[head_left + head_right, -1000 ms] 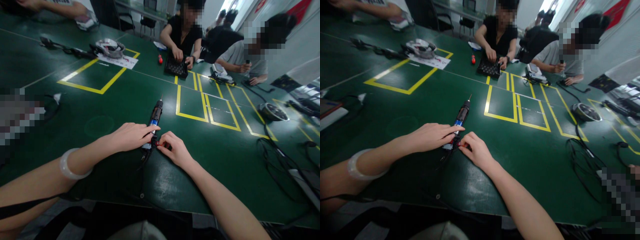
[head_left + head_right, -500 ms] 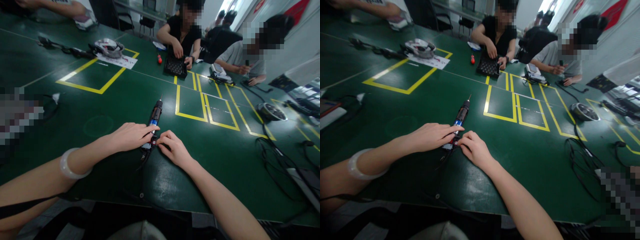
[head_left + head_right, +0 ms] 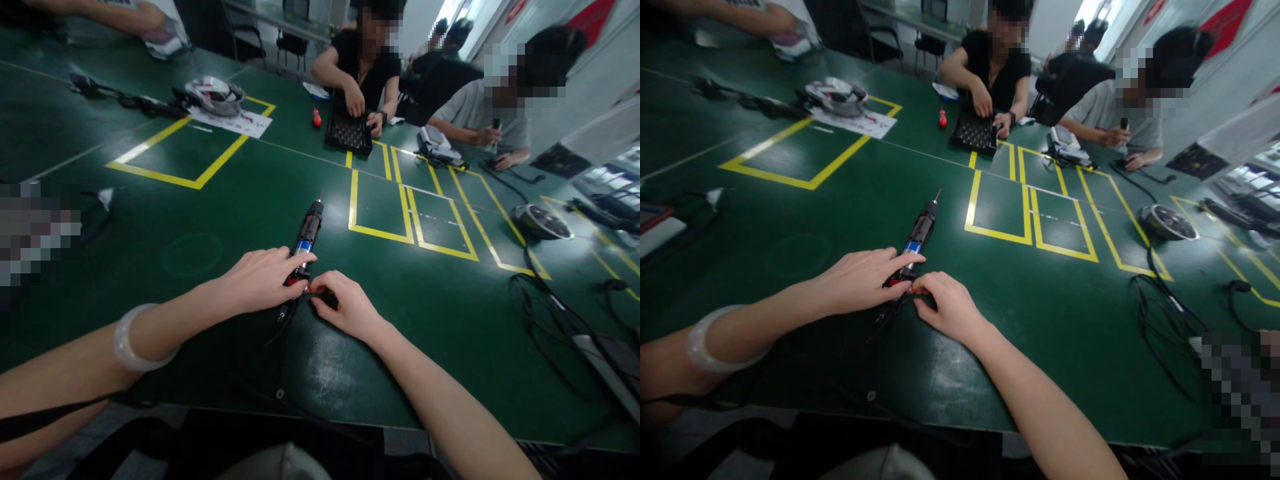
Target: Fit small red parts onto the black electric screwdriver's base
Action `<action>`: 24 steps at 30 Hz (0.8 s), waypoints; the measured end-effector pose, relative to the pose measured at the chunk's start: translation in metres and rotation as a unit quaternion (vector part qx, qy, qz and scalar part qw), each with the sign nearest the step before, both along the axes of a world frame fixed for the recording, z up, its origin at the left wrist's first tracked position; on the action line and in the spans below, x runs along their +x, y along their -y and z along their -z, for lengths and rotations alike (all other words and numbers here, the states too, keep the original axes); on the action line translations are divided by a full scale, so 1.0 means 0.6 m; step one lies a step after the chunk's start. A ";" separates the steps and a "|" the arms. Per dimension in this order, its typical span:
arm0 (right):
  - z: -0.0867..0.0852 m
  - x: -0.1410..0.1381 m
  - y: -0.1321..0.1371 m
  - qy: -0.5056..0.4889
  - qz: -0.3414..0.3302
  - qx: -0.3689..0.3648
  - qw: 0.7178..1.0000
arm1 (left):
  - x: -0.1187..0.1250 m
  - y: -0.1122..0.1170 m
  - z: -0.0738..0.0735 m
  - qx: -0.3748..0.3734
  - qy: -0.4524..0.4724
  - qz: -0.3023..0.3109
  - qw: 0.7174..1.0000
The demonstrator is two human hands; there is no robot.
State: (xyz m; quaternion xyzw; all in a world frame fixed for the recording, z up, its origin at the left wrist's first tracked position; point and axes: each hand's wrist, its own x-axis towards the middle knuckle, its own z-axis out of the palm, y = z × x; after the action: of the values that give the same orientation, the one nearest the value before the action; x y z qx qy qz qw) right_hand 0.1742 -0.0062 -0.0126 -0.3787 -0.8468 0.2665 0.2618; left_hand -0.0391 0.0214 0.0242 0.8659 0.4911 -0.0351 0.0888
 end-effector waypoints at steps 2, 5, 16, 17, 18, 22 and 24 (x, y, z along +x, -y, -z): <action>-0.001 0.000 0.000 0.014 -0.004 -0.006 1.000 | 0.008 0.009 0.003 0.020 -0.012 -0.018 1.000; -0.003 0.000 0.001 0.030 -0.008 -0.010 0.999 | 0.019 0.018 0.003 0.040 -0.026 -0.029 0.998; -0.002 0.015 -0.011 0.038 0.008 0.002 0.999 | -0.068 -0.090 0.007 0.046 -0.055 -0.064 0.995; -0.002 0.017 -0.012 0.040 0.008 0.004 0.999 | -0.084 -0.107 0.007 0.043 -0.059 -0.082 0.994; -0.002 0.017 -0.012 0.042 0.008 0.006 0.999 | -0.102 -0.123 0.007 0.041 -0.060 -0.101 0.992; -0.002 0.018 -0.013 0.042 -0.003 0.014 0.999 | -0.188 -0.173 0.010 0.064 -0.044 -0.143 0.987; -0.002 0.017 -0.013 0.045 -0.005 0.015 0.999 | -0.239 -0.196 0.018 0.078 -0.048 -0.160 0.983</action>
State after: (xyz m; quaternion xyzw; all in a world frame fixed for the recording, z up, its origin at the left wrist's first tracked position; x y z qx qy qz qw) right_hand 0.1846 0.0018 -0.0115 -0.3824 -0.8636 0.2372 0.2275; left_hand -0.1827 0.1392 0.0134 0.7776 0.6284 -0.0230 0.0018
